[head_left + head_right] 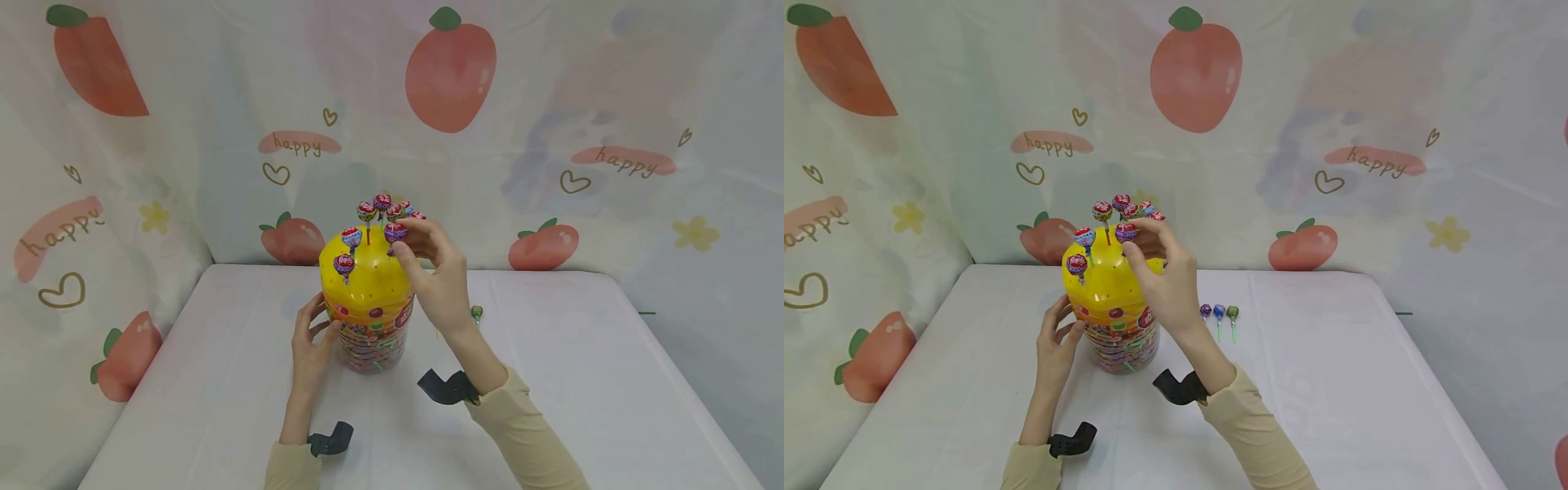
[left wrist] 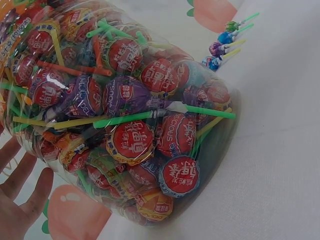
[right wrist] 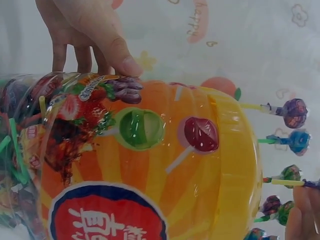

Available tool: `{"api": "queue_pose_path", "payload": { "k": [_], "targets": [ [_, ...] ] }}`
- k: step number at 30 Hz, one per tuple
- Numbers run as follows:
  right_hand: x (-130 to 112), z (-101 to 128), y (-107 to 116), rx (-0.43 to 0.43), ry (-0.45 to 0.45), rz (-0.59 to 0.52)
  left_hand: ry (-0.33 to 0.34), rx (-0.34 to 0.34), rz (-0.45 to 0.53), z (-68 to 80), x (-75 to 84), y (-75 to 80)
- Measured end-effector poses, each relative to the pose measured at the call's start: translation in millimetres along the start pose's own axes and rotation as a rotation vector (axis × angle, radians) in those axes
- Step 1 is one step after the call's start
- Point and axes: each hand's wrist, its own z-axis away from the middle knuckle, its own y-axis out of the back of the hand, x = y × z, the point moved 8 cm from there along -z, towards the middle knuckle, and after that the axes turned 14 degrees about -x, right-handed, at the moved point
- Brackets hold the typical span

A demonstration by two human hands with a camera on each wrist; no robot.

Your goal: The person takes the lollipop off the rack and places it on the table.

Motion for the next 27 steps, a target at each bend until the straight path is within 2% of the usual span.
{"api": "queue_pose_path", "payload": {
  "k": [15,19,27],
  "targets": [
    [34,25,17,0.072,-0.11,-0.038,0.03,-0.006,-0.026,0.5,1.5,0.2],
    [42,33,21,0.082,-0.15,-0.047,0.019,-0.006,-0.026,0.2,0.9,0.1],
    [66,50,34,0.126,-0.205,-0.074,0.009,0.018,-0.02,-4.5,-32.8,-0.5]
  ]
}}
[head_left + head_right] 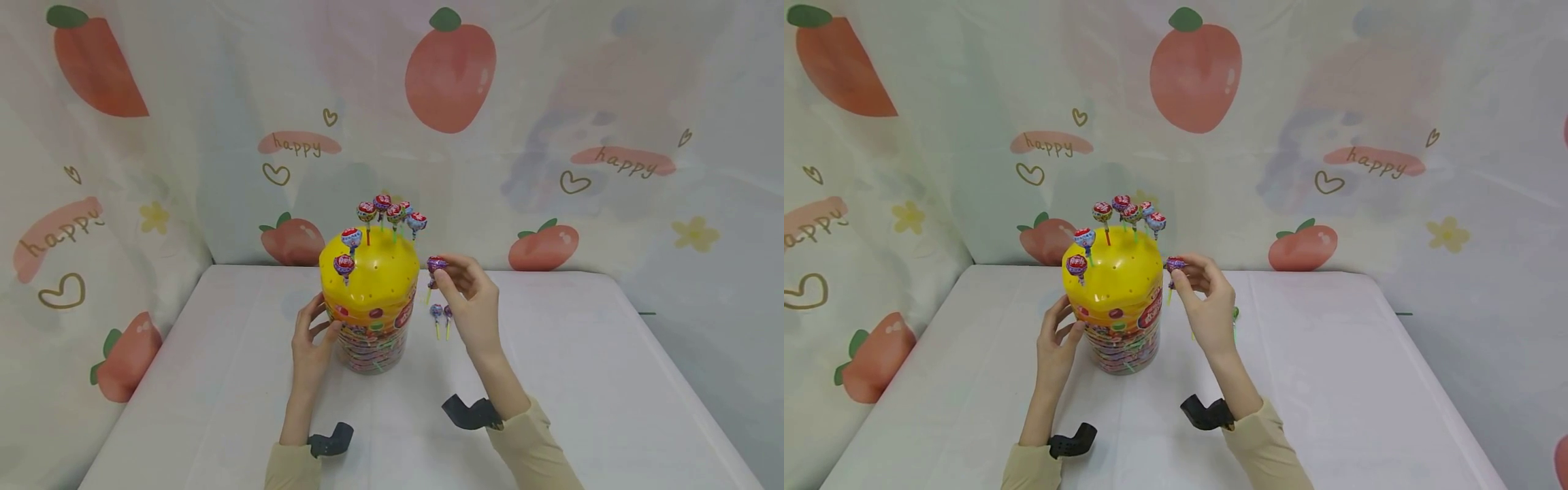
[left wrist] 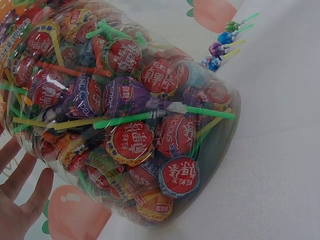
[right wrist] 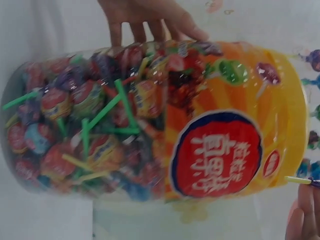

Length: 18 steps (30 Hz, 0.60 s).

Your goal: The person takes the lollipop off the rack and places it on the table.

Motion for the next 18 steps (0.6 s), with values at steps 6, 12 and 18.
{"api": "queue_pose_path", "payload": {
  "k": [6,12,18],
  "targets": [
    [25,7,17,0.063,-0.059,-0.004,-0.032,0.002,0.01,0.0,-1.7,0.5],
    [53,15,36,0.12,-0.14,0.0,-0.041,0.004,0.014,0.2,-1.6,0.0],
    [84,20,53,0.162,-0.225,-0.004,-0.032,0.001,0.017,0.4,-3.3,-0.1]
  ]
}}
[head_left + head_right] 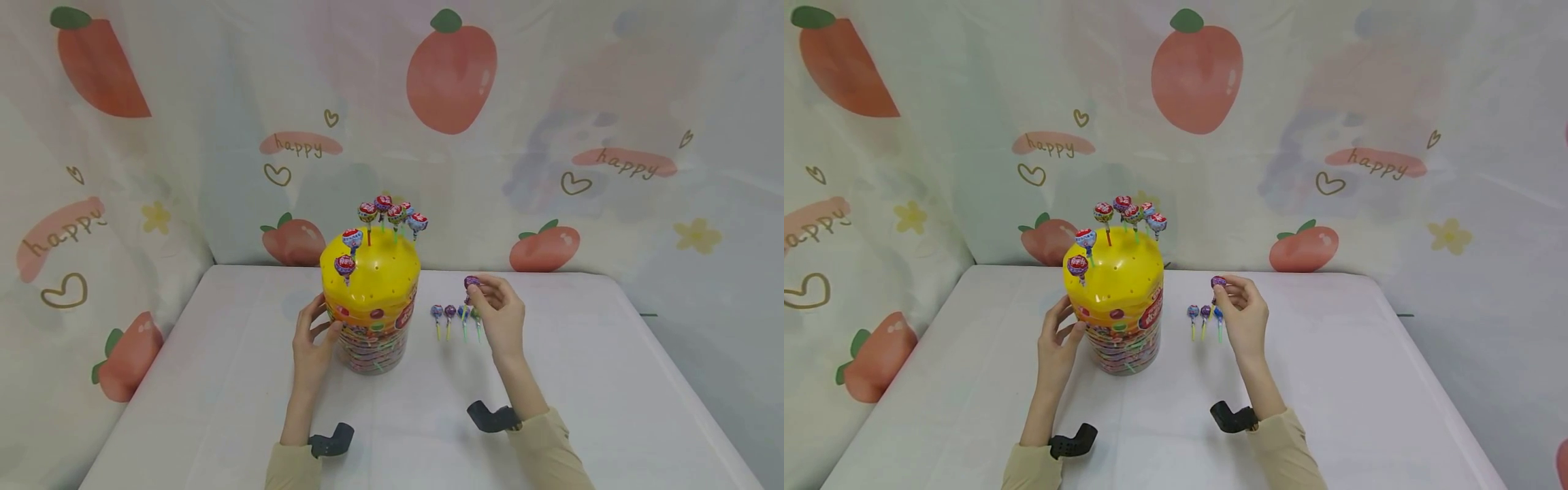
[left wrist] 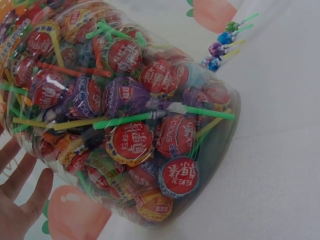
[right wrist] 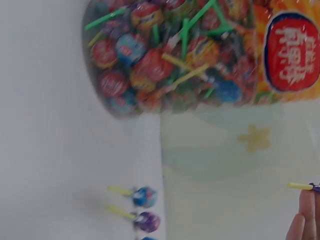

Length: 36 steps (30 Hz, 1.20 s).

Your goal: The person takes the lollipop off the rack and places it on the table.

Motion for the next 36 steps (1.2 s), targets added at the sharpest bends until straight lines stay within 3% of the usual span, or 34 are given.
{"api": "queue_pose_path", "payload": {
  "k": [16,24,27,36],
  "targets": [
    [67,-10,37,0.075,-0.189,0.148,0.032,0.0,-0.008,0.4,2.7,-0.9],
    [93,-14,48,0.069,-0.291,0.283,0.035,-0.018,0.0,3.7,35.6,0.3],
    [101,-15,52,0.067,-0.328,0.31,0.031,-0.016,0.006,3.6,36.7,0.6],
    [117,-20,56,0.003,-0.44,0.421,0.025,0.007,0.0,-0.2,1.0,-0.3]
  ]
}}
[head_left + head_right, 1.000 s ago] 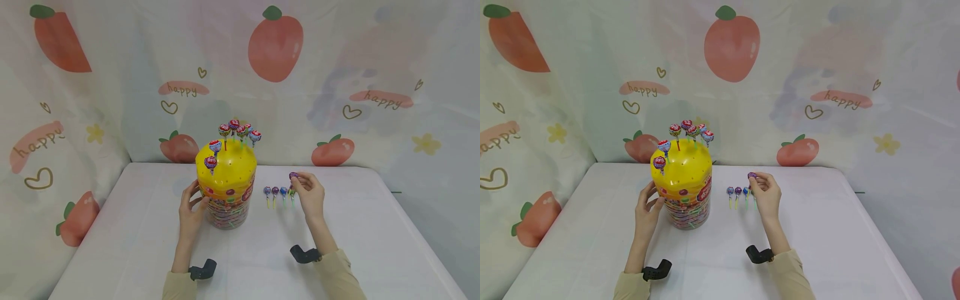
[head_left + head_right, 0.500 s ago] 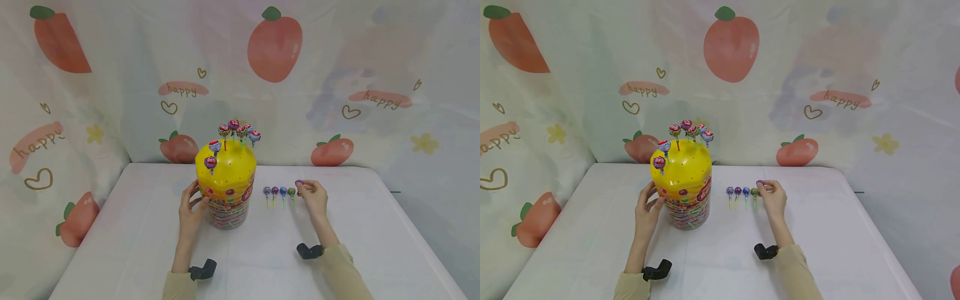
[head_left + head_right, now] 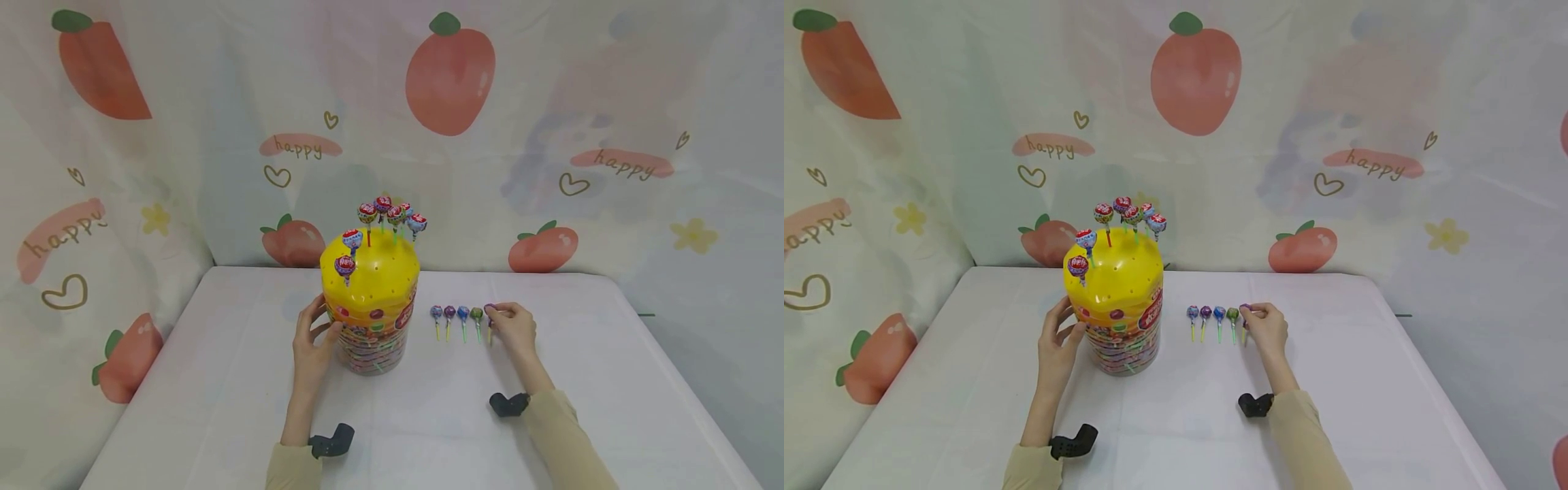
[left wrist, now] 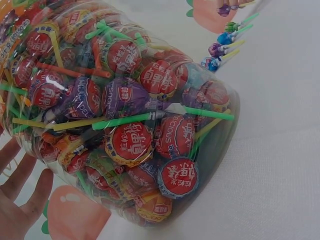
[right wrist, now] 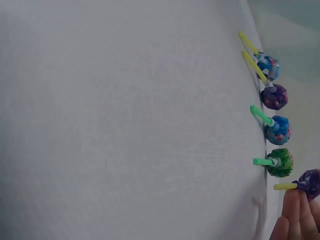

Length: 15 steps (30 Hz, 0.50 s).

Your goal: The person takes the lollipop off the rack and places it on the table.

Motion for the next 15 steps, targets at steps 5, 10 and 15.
{"api": "queue_pose_path", "payload": {
  "k": [5,10,15],
  "targets": [
    [5,-5,-3,-0.035,-0.032,0.054,-0.022,0.005,0.002,0.6,-1.6,0.6],
    [11,-11,-5,-0.063,-0.057,0.093,-0.014,0.003,0.008,0.9,-0.9,0.4],
    [13,-14,-6,-0.066,-0.063,0.119,-0.008,0.001,0.018,0.8,-0.7,0.4]
  ]
}}
